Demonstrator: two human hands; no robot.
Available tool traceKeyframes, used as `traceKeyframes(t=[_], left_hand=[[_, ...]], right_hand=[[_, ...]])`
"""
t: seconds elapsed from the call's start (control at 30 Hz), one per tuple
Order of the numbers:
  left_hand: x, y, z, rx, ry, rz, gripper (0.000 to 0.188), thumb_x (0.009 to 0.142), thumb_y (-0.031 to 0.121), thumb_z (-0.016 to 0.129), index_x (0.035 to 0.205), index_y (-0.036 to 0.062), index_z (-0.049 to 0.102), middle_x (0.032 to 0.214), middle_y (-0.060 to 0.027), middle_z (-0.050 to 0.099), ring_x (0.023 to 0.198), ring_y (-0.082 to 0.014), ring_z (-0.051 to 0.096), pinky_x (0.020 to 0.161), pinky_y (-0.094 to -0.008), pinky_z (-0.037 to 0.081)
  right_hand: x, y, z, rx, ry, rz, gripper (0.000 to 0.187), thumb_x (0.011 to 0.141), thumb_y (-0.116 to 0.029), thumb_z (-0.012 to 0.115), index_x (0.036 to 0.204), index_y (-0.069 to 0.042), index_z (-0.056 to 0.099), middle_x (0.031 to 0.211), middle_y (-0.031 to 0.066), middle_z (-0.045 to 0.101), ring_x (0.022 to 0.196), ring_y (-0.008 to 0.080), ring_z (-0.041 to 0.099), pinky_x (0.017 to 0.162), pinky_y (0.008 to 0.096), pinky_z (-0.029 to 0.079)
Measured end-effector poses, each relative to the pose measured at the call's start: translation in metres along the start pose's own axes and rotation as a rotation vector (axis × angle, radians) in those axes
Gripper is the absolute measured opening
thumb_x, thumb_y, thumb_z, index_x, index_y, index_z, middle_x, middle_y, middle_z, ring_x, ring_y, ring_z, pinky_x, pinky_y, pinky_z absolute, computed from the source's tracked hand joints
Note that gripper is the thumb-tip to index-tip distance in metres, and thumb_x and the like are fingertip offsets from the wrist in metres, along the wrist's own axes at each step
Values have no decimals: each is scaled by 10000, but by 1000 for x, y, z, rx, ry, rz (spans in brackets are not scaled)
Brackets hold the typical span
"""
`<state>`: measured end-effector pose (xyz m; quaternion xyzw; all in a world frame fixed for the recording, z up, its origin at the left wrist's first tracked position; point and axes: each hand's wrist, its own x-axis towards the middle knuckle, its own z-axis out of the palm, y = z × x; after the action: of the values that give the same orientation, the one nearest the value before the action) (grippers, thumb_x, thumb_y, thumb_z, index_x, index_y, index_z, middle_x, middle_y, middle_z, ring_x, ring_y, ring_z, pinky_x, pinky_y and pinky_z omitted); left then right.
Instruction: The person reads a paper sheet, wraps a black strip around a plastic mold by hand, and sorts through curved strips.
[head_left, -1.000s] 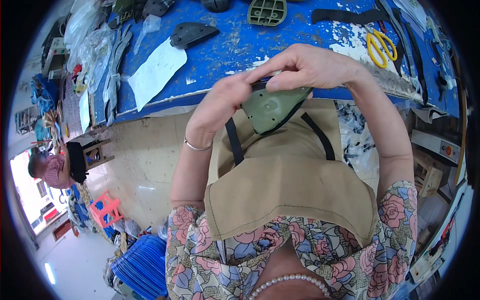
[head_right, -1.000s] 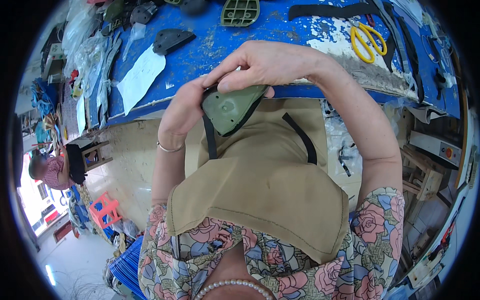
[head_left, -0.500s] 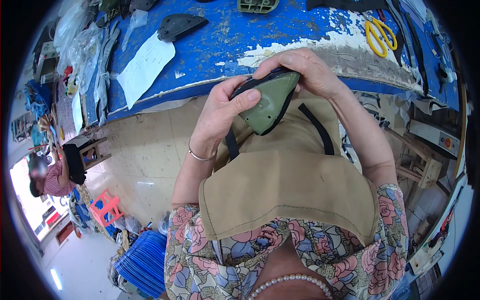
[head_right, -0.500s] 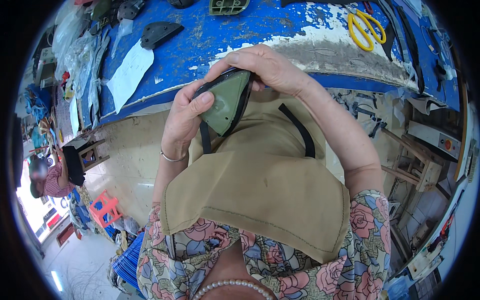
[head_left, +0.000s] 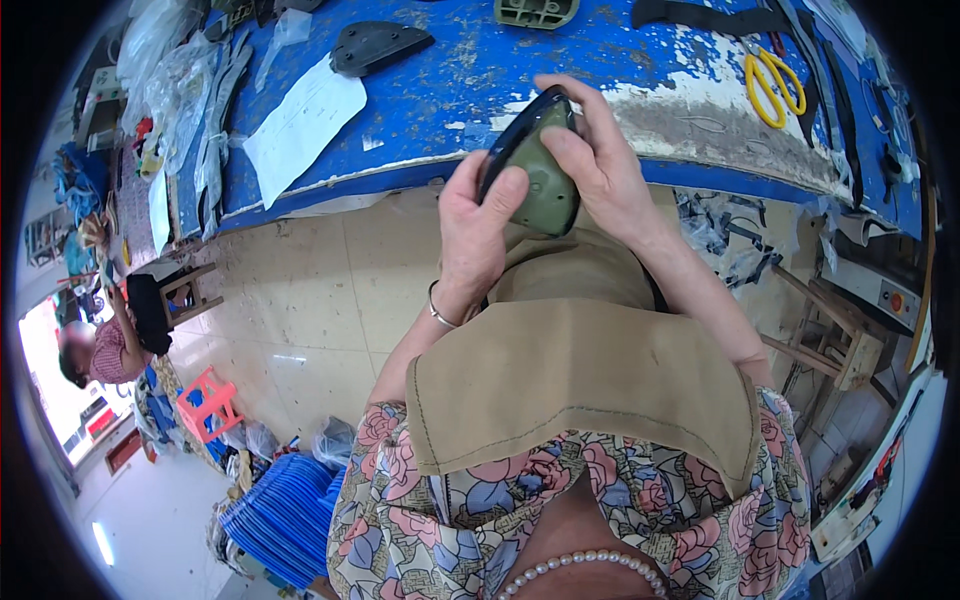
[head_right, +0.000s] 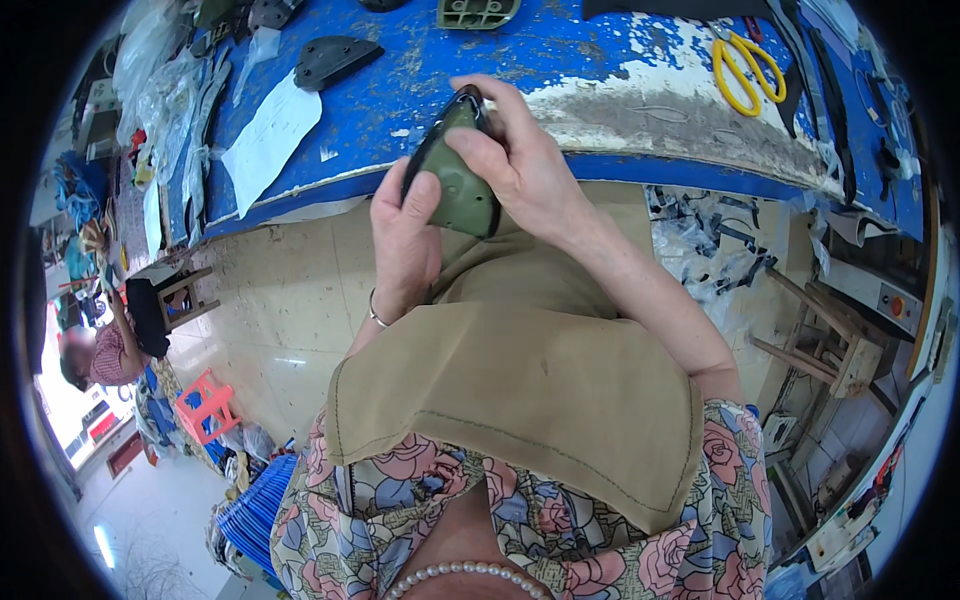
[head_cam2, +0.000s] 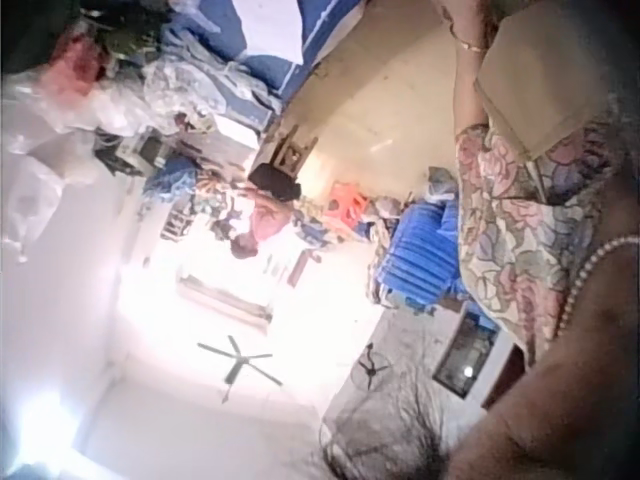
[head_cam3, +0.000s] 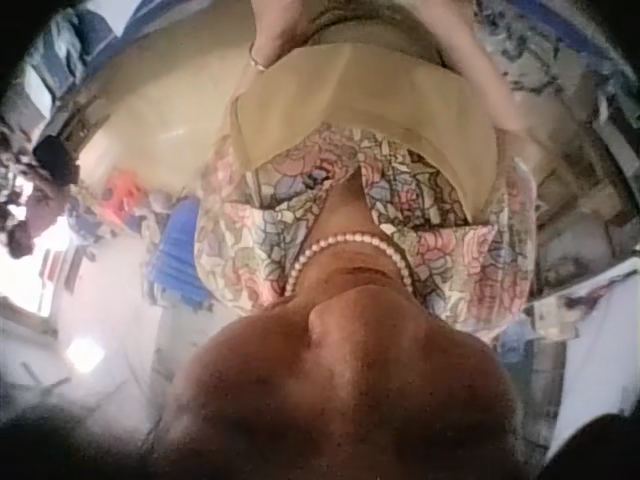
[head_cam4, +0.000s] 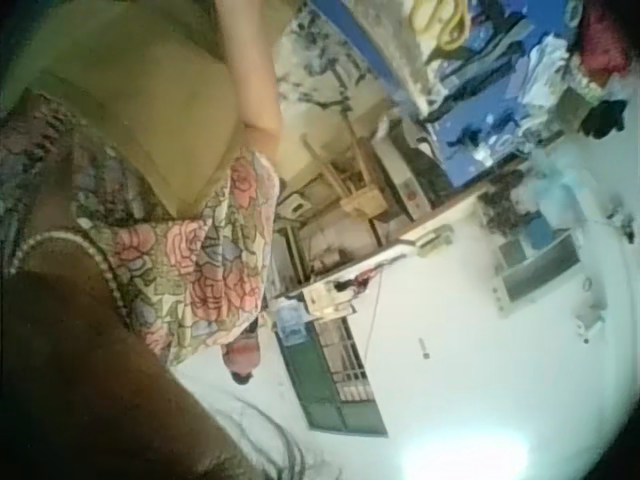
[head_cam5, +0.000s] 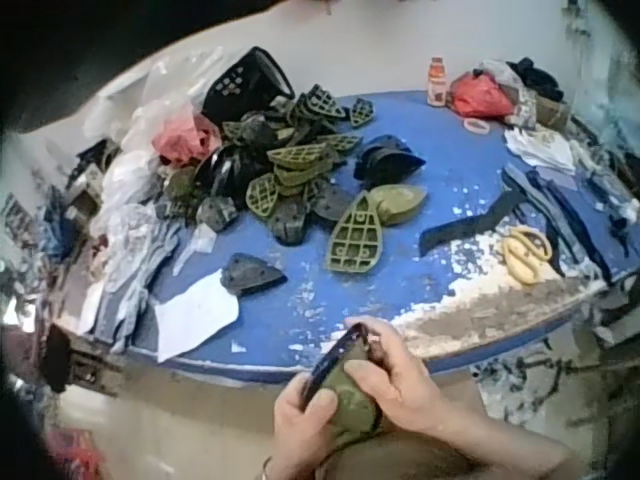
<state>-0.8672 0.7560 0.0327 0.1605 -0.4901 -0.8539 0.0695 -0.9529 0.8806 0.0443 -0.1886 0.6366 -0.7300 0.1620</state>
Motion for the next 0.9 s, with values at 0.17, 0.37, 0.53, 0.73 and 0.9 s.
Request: traceKeyframes(t=[0.17, 0.37, 0.53, 0.73, 0.9], left_hand=[[-11, -4, -19, 85, -330, -86, 648, 822, 448, 663, 1216, -27, 466, 1110, -52, 572, 1008, -117, 541, 886, -275, 443], [-7, 10, -26, -27, -392, -440, 774, 923, 635, 278, 1303, -25, 420, 1198, -100, 538, 1120, -156, 499, 971, -290, 396], [-13, 10, -19, 197, -418, -340, 551, 999, 452, 336, 1270, -11, 460, 1173, -87, 549, 1050, -149, 501, 942, -275, 397], [-23, 4, -24, 430, -396, -234, 475, 1004, 386, 372, 1197, -37, 473, 1090, -125, 568, 985, -167, 524, 886, -299, 420], [-30, 9, -29, 415, -438, -241, 498, 992, 396, 398, 1234, -39, 405, 1062, -142, 556, 963, -196, 525, 864, -310, 420]], right_hand=[[-21, -5, -15, 60, -82, 205, 366, 886, -127, 626, 1203, -3, 492, 899, 18, 582, 771, 51, 525, 675, 214, 458], [-36, -1, -17, -39, -311, 260, 525, 817, -141, 721, 1266, 8, 493, 849, -19, 562, 716, 27, 493, 623, 188, 426], [-44, 6, -13, -19, -339, 243, 556, 804, -169, 737, 1288, -21, 507, 861, -20, 572, 702, 32, 499, 604, 186, 421], [-49, 16, -19, -83, -394, 248, 485, 865, -261, 679, 1278, -46, 547, 762, -33, 583, 614, 18, 464, 543, 175, 390], [-44, 8, -24, -1, -441, 435, 482, 971, -422, 457, 1256, -49, 568, 757, -22, 579, 620, 33, 490, 564, 181, 415]])
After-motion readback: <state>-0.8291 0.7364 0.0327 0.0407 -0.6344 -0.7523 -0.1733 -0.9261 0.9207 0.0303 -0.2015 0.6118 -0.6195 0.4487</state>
